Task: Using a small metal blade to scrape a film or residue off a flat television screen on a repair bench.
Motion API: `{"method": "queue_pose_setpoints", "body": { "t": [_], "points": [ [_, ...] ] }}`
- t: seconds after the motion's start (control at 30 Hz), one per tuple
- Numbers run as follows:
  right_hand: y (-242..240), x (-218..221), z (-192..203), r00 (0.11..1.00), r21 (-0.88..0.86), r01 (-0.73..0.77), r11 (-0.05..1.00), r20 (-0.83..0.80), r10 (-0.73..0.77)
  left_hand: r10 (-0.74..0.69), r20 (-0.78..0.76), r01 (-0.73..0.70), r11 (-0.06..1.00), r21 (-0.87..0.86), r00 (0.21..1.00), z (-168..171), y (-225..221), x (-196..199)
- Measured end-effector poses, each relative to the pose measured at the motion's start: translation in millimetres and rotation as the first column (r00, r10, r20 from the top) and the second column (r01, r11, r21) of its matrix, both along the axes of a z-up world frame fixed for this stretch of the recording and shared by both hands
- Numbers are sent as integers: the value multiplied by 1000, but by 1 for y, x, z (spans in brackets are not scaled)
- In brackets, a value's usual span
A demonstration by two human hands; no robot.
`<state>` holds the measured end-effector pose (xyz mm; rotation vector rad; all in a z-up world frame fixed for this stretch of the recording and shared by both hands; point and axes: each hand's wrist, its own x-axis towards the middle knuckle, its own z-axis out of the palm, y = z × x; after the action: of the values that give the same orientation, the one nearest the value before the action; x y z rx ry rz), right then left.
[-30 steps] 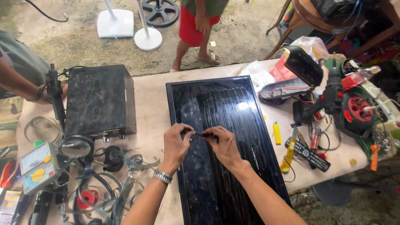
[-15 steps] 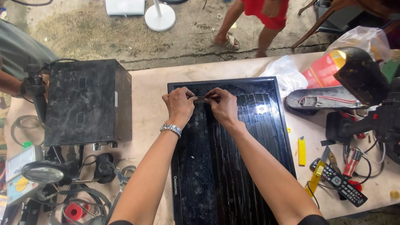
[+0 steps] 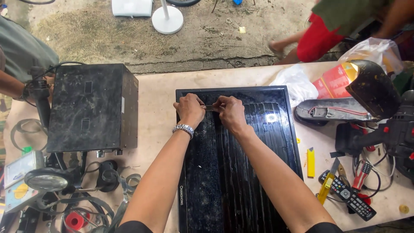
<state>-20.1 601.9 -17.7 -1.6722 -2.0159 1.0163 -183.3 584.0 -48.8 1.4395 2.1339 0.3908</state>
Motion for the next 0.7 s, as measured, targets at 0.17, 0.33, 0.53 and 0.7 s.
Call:
{"method": "queue_pose_setpoints", "body": {
  "t": [0.17,0.33,0.53,0.7],
  "points": [
    [-12,7,0,1000,-76,6,997,7,-5,-2,-58,1,1000,-13,998,5,-12,11],
    [-27,15,-11,1000,-131,13,991,-8,-15,-30,-61,28,999,-25,998,8,-34,17],
    [-47,20,6,1000,-185,14,983,24,-10,-62,-112,61,998,-12,992,10,-54,23],
    [-61,24,18,997,-171,2,985,79,12,-83,-129,93,993,73,988,-3,-68,27]
  ]
}}
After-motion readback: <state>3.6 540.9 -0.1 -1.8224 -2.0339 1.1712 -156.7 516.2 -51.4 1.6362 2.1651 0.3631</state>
